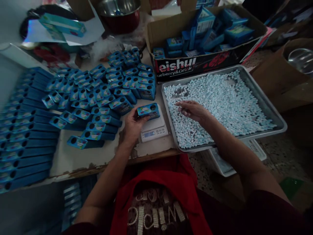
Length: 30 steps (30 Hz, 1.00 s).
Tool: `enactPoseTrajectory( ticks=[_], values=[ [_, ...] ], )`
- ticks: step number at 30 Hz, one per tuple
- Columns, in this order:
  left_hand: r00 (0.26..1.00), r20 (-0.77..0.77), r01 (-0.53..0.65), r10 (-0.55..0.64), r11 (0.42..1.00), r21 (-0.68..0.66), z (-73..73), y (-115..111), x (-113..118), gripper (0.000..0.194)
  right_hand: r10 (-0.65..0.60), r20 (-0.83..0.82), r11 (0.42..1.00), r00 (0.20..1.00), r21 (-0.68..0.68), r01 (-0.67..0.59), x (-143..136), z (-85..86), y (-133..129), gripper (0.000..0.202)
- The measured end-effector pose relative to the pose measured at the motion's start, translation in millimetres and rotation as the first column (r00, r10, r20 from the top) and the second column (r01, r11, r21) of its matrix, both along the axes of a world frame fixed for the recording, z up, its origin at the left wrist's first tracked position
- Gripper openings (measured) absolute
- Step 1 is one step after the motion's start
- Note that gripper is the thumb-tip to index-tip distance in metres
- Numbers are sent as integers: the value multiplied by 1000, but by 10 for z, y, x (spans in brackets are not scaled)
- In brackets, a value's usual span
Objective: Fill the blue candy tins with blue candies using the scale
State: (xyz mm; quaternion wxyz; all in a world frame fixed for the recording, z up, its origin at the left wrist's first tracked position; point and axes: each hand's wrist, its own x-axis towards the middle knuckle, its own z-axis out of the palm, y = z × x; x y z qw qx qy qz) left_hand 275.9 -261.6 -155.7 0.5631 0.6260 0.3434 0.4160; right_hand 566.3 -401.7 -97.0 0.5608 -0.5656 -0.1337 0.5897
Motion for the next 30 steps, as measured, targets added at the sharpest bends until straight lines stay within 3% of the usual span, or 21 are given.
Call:
enactPoseTrajectory(
  ticks=[5,8,12,15,20,25,30],
  values=[
    [994,-108,34,-21,993,112,117,58,-198,96,-41,208,999,977,36,35,190,128,-136,27],
    [988,-155,21,11,979,203,249,82,-453,79,5,324,999,946,48,-22,310,279,-309,31],
    [982,-184,8,48,957,290,410,57,-734,53,257,493,961,831,-43,-272,276,521,-359,46],
    [978,-181,-36,107,934,355,491,12,-855,51,377,536,914,755,-87,-396,100,707,-177,47],
    [983,-150,-35,104,914,405,553,-18,-1100,49,444,573,878,689,-123,-463,-168,967,266,39],
    [993,-78,-51,89,915,400,542,-7,-1317,52,479,591,869,649,-217,-444,-311,1099,549,25],
    [993,-79,-51,87,926,374,509,6,-1309,52,385,638,918,667,-189,-350,-458,1151,658,28]
  ],
)
